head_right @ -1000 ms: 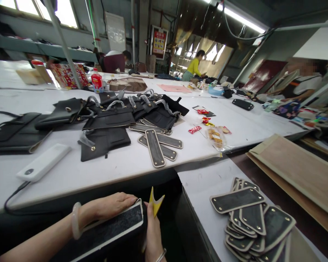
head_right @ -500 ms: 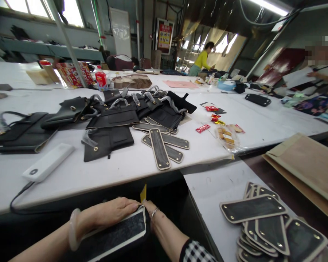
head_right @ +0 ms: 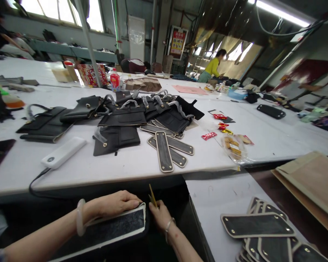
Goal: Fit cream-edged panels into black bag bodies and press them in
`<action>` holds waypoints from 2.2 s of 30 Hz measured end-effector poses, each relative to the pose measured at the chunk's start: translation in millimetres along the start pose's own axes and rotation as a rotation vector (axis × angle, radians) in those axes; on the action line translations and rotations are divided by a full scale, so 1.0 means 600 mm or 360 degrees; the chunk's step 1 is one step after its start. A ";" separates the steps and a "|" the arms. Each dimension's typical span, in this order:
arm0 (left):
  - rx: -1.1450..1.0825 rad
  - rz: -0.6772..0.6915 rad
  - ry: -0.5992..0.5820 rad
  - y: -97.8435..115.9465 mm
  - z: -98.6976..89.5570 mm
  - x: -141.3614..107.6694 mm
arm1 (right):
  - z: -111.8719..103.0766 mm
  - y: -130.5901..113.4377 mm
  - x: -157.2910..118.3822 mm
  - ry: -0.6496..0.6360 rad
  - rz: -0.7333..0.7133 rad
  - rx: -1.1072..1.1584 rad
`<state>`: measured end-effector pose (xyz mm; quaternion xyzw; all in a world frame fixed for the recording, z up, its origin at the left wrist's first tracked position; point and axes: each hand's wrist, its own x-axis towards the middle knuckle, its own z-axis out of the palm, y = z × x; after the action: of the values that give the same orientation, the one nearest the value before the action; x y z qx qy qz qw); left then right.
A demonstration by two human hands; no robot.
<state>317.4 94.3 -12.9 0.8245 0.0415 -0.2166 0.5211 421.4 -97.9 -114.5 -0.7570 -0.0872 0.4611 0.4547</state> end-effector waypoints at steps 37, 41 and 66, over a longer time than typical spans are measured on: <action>-0.0085 0.0054 0.0151 0.020 0.001 -0.011 | -0.056 -0.225 -0.012 -0.0254 -0.1527 -0.2461; -0.0057 0.0062 0.0167 0.018 0.003 -0.010 | -0.049 -0.228 -0.018 -0.0245 -0.1463 -0.2504; 0.0251 0.0241 0.0326 0.009 0.020 -0.010 | -0.026 -0.200 -0.047 -0.0079 -0.1113 -0.2630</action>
<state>310.1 82.3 -10.3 0.8815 0.0152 -0.0939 0.4625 452.0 -54.3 -2.3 -0.7626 -0.6267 0.1028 -0.1228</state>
